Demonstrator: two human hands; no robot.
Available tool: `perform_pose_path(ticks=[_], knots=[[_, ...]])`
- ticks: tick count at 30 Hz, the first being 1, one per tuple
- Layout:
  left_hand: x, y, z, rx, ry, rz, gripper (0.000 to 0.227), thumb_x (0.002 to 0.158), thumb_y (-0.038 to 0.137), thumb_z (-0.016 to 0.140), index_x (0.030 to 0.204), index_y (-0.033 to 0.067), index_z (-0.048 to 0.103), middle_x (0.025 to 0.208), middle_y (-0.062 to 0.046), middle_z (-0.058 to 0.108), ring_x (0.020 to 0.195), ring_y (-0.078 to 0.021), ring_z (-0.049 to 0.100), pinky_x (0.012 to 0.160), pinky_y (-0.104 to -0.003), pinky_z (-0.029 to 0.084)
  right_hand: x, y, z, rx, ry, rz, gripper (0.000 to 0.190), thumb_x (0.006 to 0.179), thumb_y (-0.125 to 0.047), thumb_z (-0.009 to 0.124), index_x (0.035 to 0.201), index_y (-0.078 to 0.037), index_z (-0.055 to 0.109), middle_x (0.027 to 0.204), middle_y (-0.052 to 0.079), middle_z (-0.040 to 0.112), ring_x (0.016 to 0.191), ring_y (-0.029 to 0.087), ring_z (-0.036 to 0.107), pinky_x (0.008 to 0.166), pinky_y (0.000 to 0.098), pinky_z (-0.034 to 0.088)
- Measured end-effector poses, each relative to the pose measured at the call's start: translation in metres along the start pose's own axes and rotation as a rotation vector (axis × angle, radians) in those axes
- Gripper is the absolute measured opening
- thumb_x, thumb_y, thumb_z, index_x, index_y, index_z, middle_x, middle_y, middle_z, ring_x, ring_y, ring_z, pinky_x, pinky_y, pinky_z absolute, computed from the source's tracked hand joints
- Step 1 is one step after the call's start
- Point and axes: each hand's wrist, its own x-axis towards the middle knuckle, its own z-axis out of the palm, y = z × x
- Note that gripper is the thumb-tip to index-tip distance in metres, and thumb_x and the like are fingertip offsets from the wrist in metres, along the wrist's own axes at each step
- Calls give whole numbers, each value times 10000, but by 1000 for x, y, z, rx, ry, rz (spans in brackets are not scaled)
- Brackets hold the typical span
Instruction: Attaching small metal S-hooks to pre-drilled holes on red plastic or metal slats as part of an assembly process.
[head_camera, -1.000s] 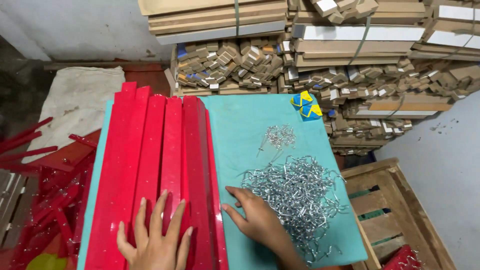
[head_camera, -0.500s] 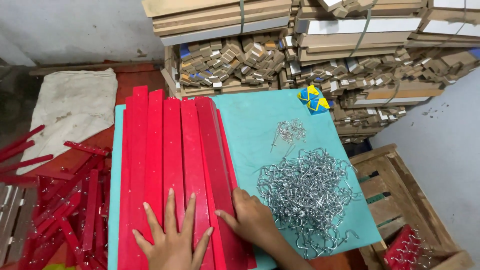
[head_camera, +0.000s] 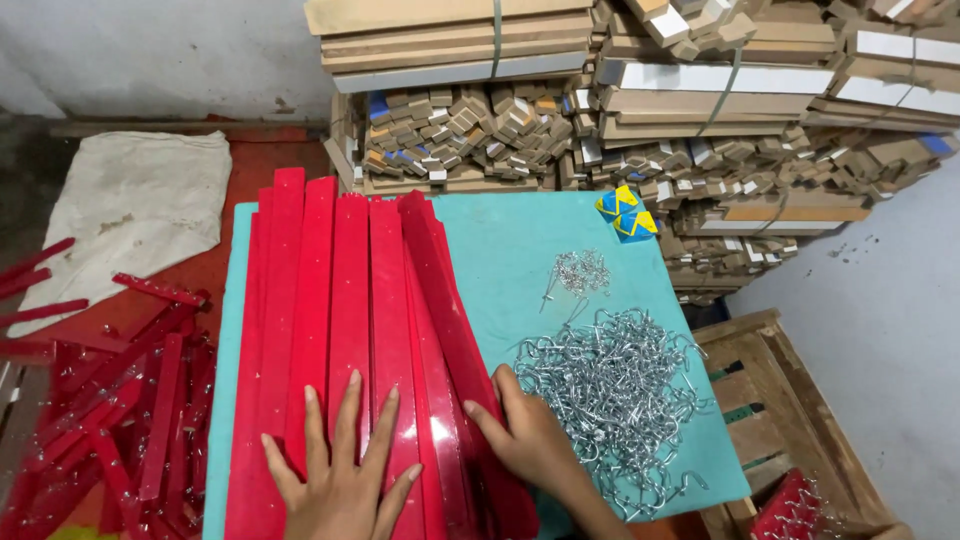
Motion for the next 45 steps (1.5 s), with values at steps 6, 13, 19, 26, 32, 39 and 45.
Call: perform_pose_path(ticks=[6, 13, 19, 26, 32, 39, 45], knots=[[11, -6, -13, 89, 60, 109, 976, 764, 790, 420, 1619, 370, 205, 1767, -5, 121, 1639, -330, 119, 1102, -753, 331, 5, 22, 4, 363, 14, -81, 312, 1037, -359, 596, 877, -163, 414, 685, -21, 464, 613, 116, 469, 613, 302, 362], [31, -13, -16, 173, 67, 287, 938, 802, 776, 425, 1607, 326, 253, 1729, -66, 216, 1578, -357, 251, 1077, -597, 438, 10, 41, 2, 766, -35, -143, 210, 1082, -219, 563, 931, -147, 435, 638, -48, 383, 515, 59, 327, 505, 250, 283], [63, -4, -21, 96, 44, 432, 883, 792, 709, 502, 1551, 282, 358, 1703, -74, 265, 1561, -374, 252, 1098, -621, 381, 17, 43, -11, 508, 148, -10, 271, 1027, -338, 600, 897, -155, 448, 655, -25, 495, 569, 101, 501, 524, 278, 374], [109, 34, 51, 73, -249, 609, 878, 823, 641, 598, 1543, 202, 352, 1675, -101, 247, 1528, -417, 219, 1107, -702, 312, 41, 53, 3, -279, 252, 16, 502, 1026, -432, 420, 1360, -59, 447, 810, 87, 732, 839, 330, 686, 891, 455, 408], [160, 74, 64, 150, -843, 610, 817, 1021, 603, 427, 1654, 259, 41, 1742, -28, -52, 1585, -394, -42, 1216, -708, 22, 48, 67, 34, -505, 362, -126, 457, 1017, -482, 463, 1207, -74, 542, 794, 178, 705, 787, 419, 655, 745, 494, 386], [189, 81, 41, 222, -1001, 609, 736, 1069, 584, 250, 1644, 372, -159, 1737, 47, -244, 1599, -355, -194, 1202, -724, -100, 43, 37, -53, -370, 207, -81, 402, 1040, -509, 462, 932, -161, 630, 622, 31, 644, 542, 224, 648, 543, 400, 533], [185, 73, 37, 15, -952, 578, 688, 1077, 468, 382, 1668, 292, 75, 1753, -8, -41, 1591, -389, 3, 1178, -764, -43, 145, 114, -129, -325, 323, -7, 190, 948, -189, 665, 1113, -125, 733, 1038, 170, 763, 993, 391, 744, 851, 495, 600]])
